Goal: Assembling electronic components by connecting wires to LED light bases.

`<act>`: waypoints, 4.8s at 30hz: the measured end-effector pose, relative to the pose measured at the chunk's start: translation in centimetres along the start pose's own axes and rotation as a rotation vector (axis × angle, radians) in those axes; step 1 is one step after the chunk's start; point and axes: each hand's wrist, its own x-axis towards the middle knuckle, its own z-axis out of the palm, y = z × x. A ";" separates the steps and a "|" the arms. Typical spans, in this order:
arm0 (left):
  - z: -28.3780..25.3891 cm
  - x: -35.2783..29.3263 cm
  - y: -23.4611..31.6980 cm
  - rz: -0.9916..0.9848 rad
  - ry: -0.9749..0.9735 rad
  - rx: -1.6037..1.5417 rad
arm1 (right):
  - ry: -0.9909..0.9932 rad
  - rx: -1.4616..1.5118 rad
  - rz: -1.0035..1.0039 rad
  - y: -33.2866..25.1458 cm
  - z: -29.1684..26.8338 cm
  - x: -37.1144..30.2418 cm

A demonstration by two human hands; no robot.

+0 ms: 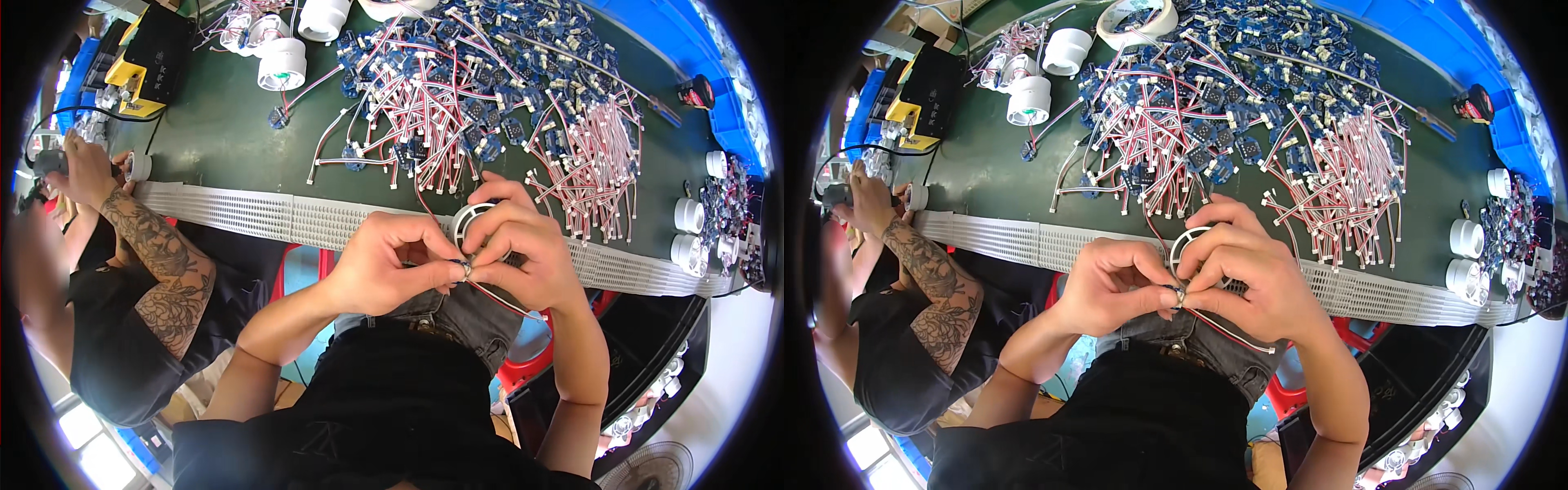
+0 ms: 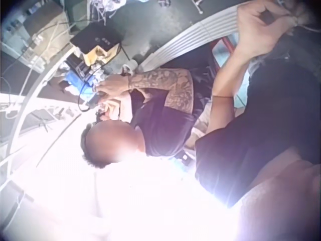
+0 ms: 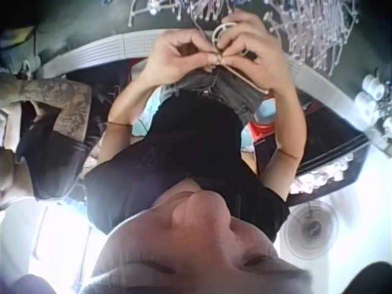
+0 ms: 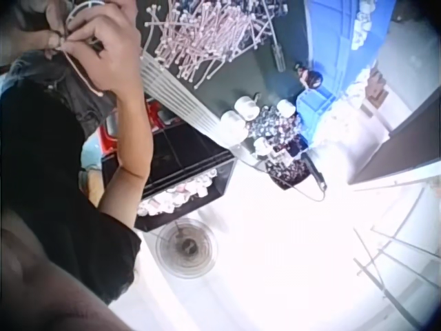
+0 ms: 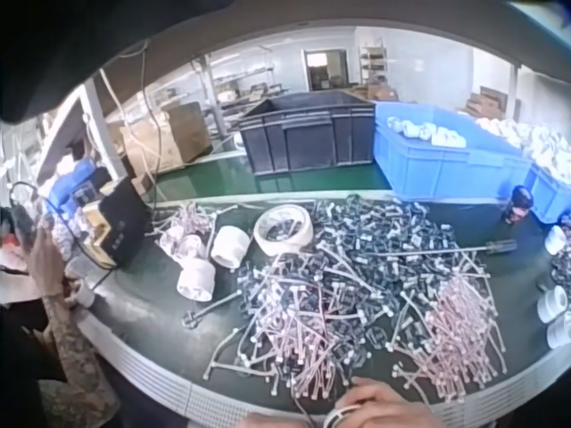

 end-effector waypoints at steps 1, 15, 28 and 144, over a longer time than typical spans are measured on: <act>0.0 0.0 0.0 0.005 -0.003 0.013 | -0.002 0.000 0.001 0.0 0.0 0.0; 0.1 -0.1 -0.4 0.049 0.016 0.049 | -0.006 0.005 -0.014 -0.1 0.0 -0.2; 0.0 0.1 1.0 -0.010 0.004 0.065 | -0.011 0.002 0.010 -0.9 -0.1 0.7; 1.6 -1.8 1.7 0.527 0.201 0.320 | 0.404 1.273 -0.033 0.5 0.3 -5.7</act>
